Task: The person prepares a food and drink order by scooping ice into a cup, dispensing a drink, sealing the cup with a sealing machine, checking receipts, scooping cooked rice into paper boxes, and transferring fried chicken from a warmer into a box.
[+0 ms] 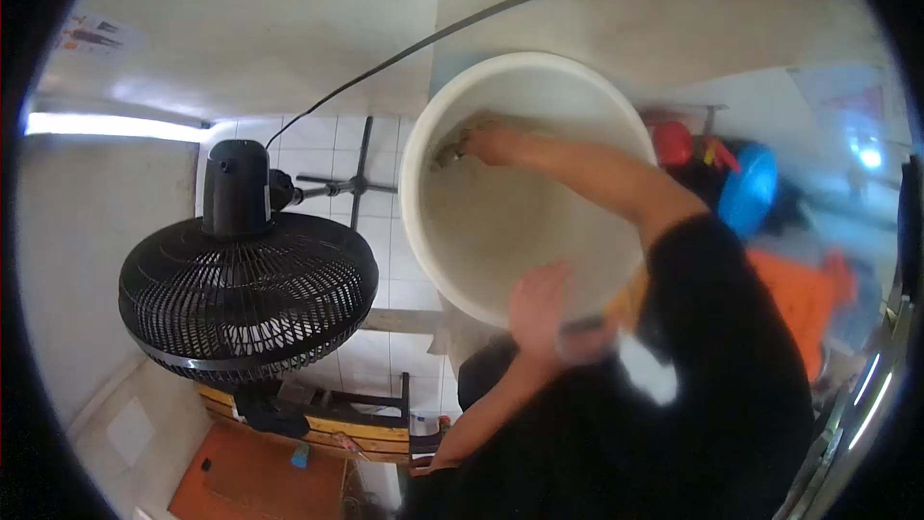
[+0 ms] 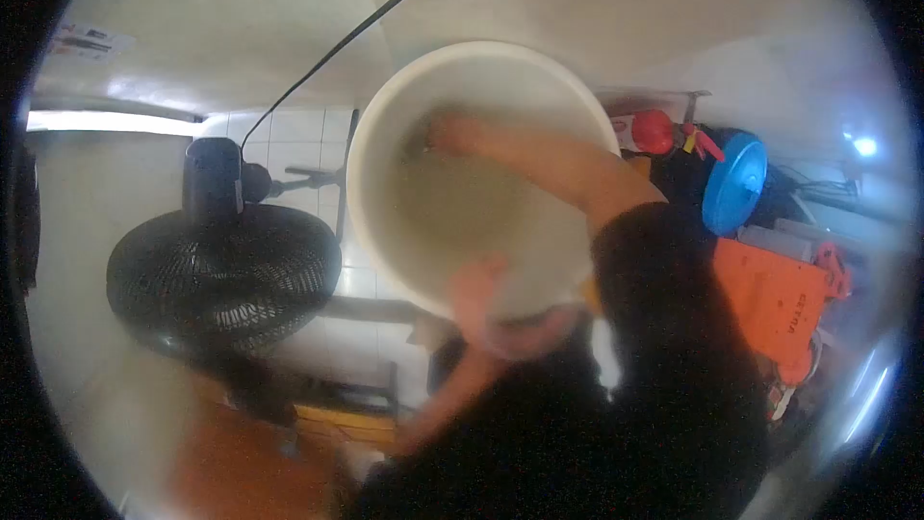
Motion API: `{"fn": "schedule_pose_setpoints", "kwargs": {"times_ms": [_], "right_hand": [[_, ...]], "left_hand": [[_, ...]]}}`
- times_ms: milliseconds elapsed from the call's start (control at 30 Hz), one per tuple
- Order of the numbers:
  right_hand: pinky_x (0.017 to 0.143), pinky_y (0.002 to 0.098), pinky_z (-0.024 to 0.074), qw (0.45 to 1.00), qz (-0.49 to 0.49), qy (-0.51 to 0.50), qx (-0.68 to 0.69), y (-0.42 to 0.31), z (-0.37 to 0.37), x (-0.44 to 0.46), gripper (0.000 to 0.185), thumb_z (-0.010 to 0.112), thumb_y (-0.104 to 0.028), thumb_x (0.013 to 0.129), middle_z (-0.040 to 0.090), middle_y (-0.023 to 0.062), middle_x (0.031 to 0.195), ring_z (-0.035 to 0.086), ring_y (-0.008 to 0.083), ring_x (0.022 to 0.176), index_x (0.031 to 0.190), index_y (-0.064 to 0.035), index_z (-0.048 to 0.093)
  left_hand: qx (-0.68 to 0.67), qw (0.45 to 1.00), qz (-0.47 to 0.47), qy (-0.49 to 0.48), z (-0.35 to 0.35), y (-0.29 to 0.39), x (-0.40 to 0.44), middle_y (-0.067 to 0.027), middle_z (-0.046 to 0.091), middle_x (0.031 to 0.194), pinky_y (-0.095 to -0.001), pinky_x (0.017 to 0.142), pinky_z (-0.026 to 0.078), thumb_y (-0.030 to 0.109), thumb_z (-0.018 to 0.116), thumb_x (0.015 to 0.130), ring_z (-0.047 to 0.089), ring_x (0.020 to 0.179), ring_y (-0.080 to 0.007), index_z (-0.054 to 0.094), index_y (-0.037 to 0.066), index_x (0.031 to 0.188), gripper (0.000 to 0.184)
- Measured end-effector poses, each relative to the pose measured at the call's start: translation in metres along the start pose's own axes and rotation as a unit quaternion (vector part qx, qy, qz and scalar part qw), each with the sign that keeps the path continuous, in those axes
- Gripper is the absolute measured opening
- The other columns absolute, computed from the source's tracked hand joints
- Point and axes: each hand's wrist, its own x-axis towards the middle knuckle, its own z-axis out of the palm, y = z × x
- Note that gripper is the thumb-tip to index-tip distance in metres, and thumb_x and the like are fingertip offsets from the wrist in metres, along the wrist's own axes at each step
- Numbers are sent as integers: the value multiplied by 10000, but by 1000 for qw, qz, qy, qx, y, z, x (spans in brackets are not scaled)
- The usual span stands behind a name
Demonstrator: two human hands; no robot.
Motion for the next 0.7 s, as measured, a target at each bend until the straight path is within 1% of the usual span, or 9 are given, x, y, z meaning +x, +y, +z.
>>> {"fn": "schedule_pose_setpoints", "kwargs": {"times_ms": [67,133,200,233,300,433,500,567,700], "right_hand": [[868,475,543,995,-44,-71,51,1,1,19,274,615,-82,840,687,147,1093,665,349,1026,1094,-73,719],[864,481,541,983,-81,-140,92,-3,-6,40,270,627,-104,838,698,146,1066,676,359,992,1086,-83,732],[891,498,524,959,-36,-263,98,-12,9,61,225,638,-126,825,705,181,1036,683,369,946,1004,-41,745],[891,498,524,959,-37,-262,97,-17,17,66,225,638,-126,825,705,181,1036,683,369,946,1004,-41,745],[892,478,524,941,-159,-297,-22,-22,39,73,223,632,-125,824,703,195,1052,680,354,973,988,-29,748],[862,479,533,967,-117,-222,37,-77,-40,23,219,622,-118,822,702,199,1041,681,347,976,975,-19,745],[850,467,540,981,-182,-46,53,-75,-93,-12,197,630,-118,814,707,178,1026,681,341,975,947,-34,748],[856,456,543,989,55,-137,31,-65,-124,-29,204,645,-120,791,708,166,1001,682,333,969,955,-49,745],[854,453,546,959,150,-231,-58,-4,-99,-65,256,658,-125,784,703,164,1008,679,333,965,1021,-67,734]], "left_hand": [[46,999,1,-10,2,4,-2,-175,691,1060,-441,836,521,385,856,660,677,940,-345,643,-7,1056,596],[77,990,42,110,7,6,4,-169,703,1038,-419,833,524,427,852,663,688,924,-335,666,5,1034,592],[103,990,14,94,6,5,2,-163,701,1046,-423,848,519,445,852,655,686,937,-329,665,11,1033,604],[125,989,-7,81,5,6,2,-157,698,1054,-427,862,514,462,853,648,683,949,-322,664,17,1031,617],[123,989,-6,78,4,5,4,-150,694,1069,-431,880,505,468,854,643,677,971,-313,662,28,1033,618],[107,990,17,90,4,-1,0,-134,678,1107,-445,925,479,479,845,647,653,1026,-294,653,59,1045,609],[95,989,11,110,6,-3,-2,-136,676,1111,-443,927,478,476,841,653,648,1028,-293,651,65,1057,607],[85,988,4,131,11,-6,-6,-137,674,1116,-441,929,478,473,837,658,644,1030,-292,650,71,1070,605],[93,992,-3,85,9,3,-1,-125,673,1129,-445,953,465,463,818,689,638,1030,-285,647,55,1108,609]]}}
